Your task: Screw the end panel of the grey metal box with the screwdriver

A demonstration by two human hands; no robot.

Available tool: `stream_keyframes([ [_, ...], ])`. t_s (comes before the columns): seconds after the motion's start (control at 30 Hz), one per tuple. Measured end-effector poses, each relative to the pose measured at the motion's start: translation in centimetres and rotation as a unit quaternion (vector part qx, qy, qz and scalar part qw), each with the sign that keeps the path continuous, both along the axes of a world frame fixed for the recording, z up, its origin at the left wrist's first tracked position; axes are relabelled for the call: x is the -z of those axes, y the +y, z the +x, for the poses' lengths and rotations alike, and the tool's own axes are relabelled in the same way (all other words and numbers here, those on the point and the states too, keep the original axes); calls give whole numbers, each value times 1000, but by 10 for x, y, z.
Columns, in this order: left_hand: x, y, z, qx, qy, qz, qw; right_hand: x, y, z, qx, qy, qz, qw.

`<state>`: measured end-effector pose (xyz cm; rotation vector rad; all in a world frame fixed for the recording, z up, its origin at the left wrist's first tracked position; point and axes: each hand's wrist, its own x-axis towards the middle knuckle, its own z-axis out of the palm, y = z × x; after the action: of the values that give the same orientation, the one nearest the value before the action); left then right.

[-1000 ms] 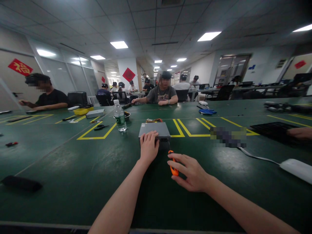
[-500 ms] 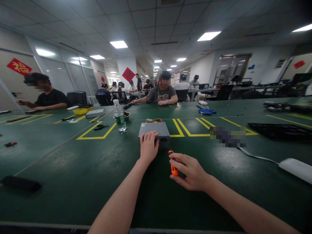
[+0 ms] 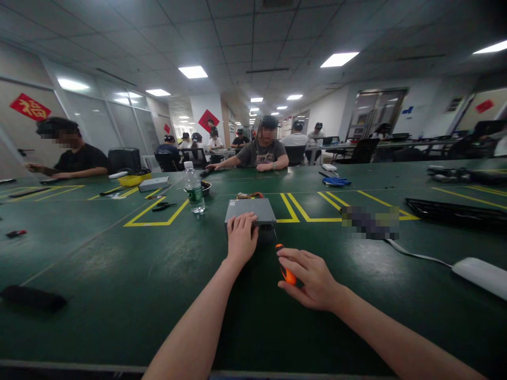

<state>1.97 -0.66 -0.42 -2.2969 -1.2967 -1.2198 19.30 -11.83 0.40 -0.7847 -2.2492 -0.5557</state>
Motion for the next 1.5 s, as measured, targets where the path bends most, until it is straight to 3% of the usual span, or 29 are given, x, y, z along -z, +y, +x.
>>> stream_keyframes([
  [0.23,0,1,0,4,-2,-3,1000,1,0,0,-22,9,-36,999],
  [0.5,2,1,0,3,-5,1,1000,1,0,-2,2,16,8,1000],
  [1.0,0,0,0,3,-6,-1,1000,5,2,-8,-54,5,-25,998],
  [1.5,-1,-1,0,4,-4,-4,1000,4,7,-16,-43,1,-43,998],
])
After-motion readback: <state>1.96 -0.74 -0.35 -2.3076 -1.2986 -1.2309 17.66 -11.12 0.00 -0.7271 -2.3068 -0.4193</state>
